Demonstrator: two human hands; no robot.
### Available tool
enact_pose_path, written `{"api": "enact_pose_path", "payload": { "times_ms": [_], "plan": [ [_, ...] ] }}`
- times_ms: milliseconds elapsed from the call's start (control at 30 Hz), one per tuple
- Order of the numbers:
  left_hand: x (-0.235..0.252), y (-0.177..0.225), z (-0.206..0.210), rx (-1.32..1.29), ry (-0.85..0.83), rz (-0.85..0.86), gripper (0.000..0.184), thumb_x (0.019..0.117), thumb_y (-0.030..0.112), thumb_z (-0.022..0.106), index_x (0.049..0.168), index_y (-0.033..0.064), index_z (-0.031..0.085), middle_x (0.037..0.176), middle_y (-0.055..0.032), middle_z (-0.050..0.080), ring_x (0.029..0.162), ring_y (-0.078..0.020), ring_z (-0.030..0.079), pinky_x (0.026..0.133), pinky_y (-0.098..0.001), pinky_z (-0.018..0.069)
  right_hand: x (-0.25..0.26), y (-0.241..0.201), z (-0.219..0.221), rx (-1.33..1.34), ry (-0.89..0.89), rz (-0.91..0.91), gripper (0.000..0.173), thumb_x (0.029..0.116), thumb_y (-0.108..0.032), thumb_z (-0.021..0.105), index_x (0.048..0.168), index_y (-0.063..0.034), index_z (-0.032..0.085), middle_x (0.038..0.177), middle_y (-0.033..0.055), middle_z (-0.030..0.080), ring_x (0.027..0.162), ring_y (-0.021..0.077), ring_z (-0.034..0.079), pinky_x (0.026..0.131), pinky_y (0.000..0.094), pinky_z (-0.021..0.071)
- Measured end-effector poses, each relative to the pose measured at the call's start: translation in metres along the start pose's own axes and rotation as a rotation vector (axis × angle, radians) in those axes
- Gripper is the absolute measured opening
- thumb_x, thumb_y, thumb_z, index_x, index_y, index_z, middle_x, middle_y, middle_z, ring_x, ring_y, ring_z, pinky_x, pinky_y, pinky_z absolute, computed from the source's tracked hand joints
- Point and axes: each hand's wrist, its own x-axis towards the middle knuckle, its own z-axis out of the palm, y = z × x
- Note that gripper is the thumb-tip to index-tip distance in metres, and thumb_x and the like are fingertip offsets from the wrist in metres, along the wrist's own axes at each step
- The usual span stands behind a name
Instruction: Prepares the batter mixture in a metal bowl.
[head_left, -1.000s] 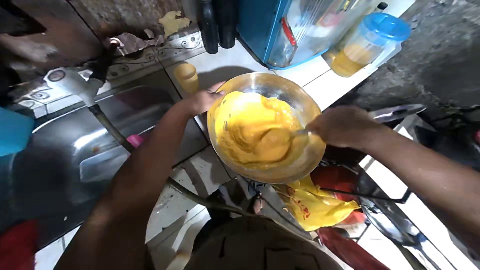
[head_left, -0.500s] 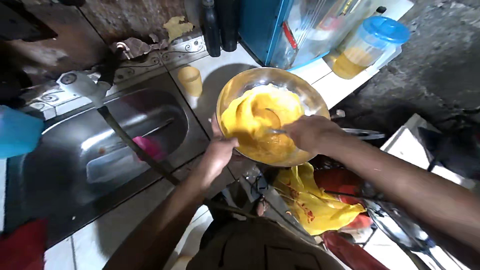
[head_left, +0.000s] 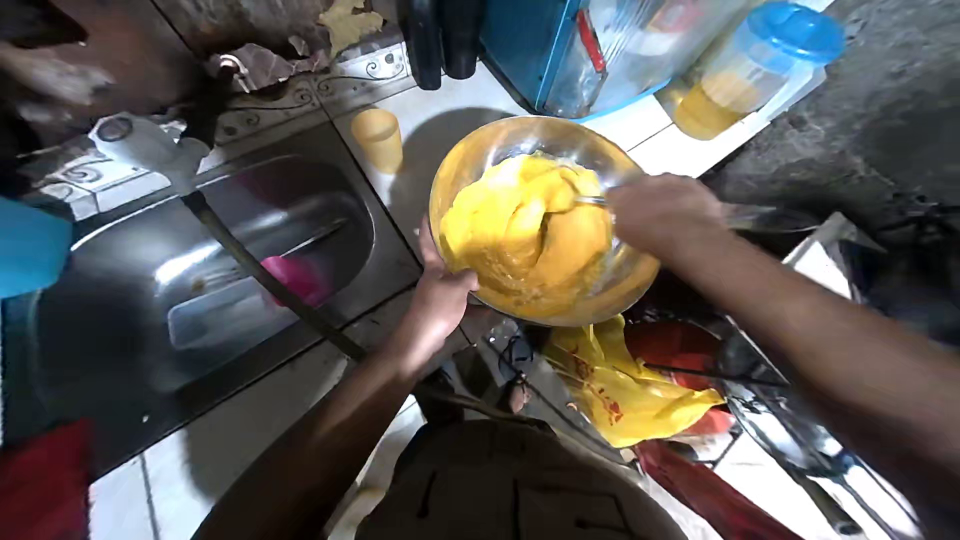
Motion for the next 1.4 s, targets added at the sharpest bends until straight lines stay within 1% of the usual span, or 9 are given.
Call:
{"api": "enact_pose_path", "payload": {
  "times_ms": [133,300,433,567,700,800,1000,1167,1400],
  "plan": [
    [0.004,0.004,-0.008,0.020,0.022,0.006,0.102,0.0895,-0.012,0.055,0.162,0.0360,0.001,0.144,-0.0213,0.047,0.092,-0.0327,0.072,0.061,-0.0471,0.0636,-0.025,-0.012,0.014,-0.008,-0.053,-0.268,0.022,0.1044,-0.016,0.059,0.122,-0.0116,0.071,0.104,0.0177,0.072,0.101,0.0395,0.069,0.084,0.0592,0.0547],
    [0.004,0.003,-0.007,0.046,0.005,0.001,0.106,0.0871,-0.014,0.055,0.161,0.0388,0.001,0.147,-0.0218,0.043,0.093,-0.0346,0.071,0.063,-0.0502,0.0629,0.001,0.000,0.012,-0.022,-0.018,-0.047,0.024,0.1012,-0.016,0.060,0.120,-0.0091,0.072,0.114,0.0245,0.070,0.108,0.0477,0.067,0.082,0.0669,0.0541],
    [0.002,0.001,-0.012,0.035,0.002,0.021,0.104,0.0902,-0.010,0.055,0.162,0.0373,-0.004,0.149,-0.0207,0.042,0.096,-0.0312,0.070,0.066,-0.0475,0.0628,-0.014,0.004,0.023,0.033,-0.070,-0.251,0.020,0.1017,-0.016,0.064,0.118,-0.0123,0.075,0.104,0.0186,0.073,0.101,0.0419,0.069,0.084,0.0638,0.0537],
    [-0.002,-0.005,-0.012,0.038,0.002,0.034,0.105,0.0891,-0.010,0.056,0.161,0.0375,-0.004,0.143,-0.0214,0.048,0.089,-0.0316,0.072,0.062,-0.0472,0.0637,0.005,0.010,0.019,-0.011,-0.048,-0.074,0.024,0.1025,-0.023,0.060,0.120,-0.0118,0.073,0.112,0.0233,0.071,0.108,0.0464,0.068,0.085,0.0677,0.0532],
    [-0.005,0.000,-0.021,0.007,-0.010,0.032,0.103,0.0911,-0.010,0.055,0.162,0.0378,-0.004,0.147,-0.0203,0.044,0.092,-0.0300,0.072,0.062,-0.0452,0.0639,-0.010,-0.005,0.030,0.056,-0.056,-0.314,0.024,0.1058,-0.019,0.058,0.124,-0.0130,0.072,0.106,0.0179,0.073,0.103,0.0401,0.069,0.089,0.0625,0.0533],
    [-0.008,-0.001,-0.026,0.014,-0.048,0.035,0.103,0.0913,-0.011,0.055,0.161,0.0384,-0.002,0.144,-0.0201,0.047,0.091,-0.0299,0.072,0.062,-0.0439,0.0637,-0.003,0.008,0.020,-0.038,-0.074,-0.154,0.025,0.1038,-0.021,0.060,0.124,-0.0155,0.073,0.110,0.0209,0.073,0.105,0.0452,0.069,0.084,0.0668,0.0536],
    [0.002,0.012,-0.037,0.080,-0.064,-0.009,0.102,0.0912,-0.010,0.053,0.162,0.0360,-0.005,0.147,-0.0207,0.043,0.097,-0.0319,0.068,0.067,-0.0462,0.0607,-0.014,-0.030,-0.003,-0.130,0.149,-0.334,0.028,0.1058,-0.015,0.054,0.128,-0.0170,0.070,0.098,0.0210,0.073,0.095,0.0457,0.070,0.075,0.0611,0.0545],
    [0.009,0.018,-0.045,0.068,-0.105,-0.016,0.099,0.0932,-0.010,0.049,0.161,0.0385,-0.005,0.136,-0.0221,0.053,0.091,-0.0340,0.070,0.062,-0.0462,0.0613,-0.056,0.009,-0.013,-0.126,0.512,-0.403,0.042,0.0900,0.008,0.068,0.130,-0.0037,0.068,0.092,0.0226,0.069,0.077,0.0443,0.070,0.062,0.0571,0.0552],
    [0.011,0.014,-0.046,0.103,-0.093,0.023,0.105,0.0882,-0.012,0.053,0.162,0.0376,-0.003,0.139,-0.0196,0.049,0.089,-0.0260,0.068,0.058,-0.0384,0.0588,-0.077,-0.019,0.012,-0.061,-0.172,-0.283,0.060,0.1029,-0.006,0.055,0.159,-0.0243,0.043,0.123,0.0244,0.066,0.115,0.0457,0.064,0.094,0.0604,0.0518]
  ]
}}
